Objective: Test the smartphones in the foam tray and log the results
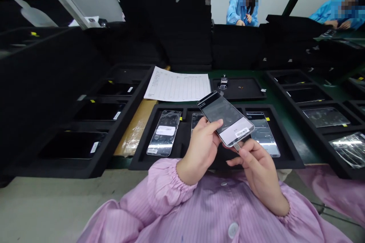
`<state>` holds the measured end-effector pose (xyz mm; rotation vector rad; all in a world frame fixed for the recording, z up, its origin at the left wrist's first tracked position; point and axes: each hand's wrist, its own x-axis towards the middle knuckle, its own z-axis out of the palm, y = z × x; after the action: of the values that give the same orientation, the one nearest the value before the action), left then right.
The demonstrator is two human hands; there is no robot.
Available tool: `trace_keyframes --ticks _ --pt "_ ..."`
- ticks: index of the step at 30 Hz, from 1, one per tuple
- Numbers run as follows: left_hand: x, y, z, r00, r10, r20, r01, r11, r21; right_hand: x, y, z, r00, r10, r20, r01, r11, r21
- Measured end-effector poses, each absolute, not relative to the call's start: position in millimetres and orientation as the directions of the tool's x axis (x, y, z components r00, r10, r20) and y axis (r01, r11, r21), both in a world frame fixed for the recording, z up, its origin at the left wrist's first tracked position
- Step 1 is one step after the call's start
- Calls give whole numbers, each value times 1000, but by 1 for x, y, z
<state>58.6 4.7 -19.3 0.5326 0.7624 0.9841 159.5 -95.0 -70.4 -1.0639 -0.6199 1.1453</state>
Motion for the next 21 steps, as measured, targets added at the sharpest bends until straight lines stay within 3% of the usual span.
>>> trace_keyframes --ticks 7,13,15,18,19,21 --pt "61 -3 -22 262 949 -176 -572 300 763 159 -88 -68 352 928 -120 -358 15 -934" --pt "62 -9 -29 345 915 -210 -547 378 747 157 -79 -69 473 881 34 -23 51 -998" --pt "60 -1 -33 331 917 -222 -553 379 742 169 -74 -66 393 920 12 82 -22 -996" --pt "58 14 -41 346 906 -245 -492 398 775 213 -52 -52 39 986 -162 362 -165 -917" --pt "58 18 -44 383 886 -260 -406 414 815 232 -39 -45 -85 970 -228 483 -160 -861" --pt "63 23 -53 468 835 -288 -160 401 902 268 -6 -29 -69 980 -189 621 -106 -776"
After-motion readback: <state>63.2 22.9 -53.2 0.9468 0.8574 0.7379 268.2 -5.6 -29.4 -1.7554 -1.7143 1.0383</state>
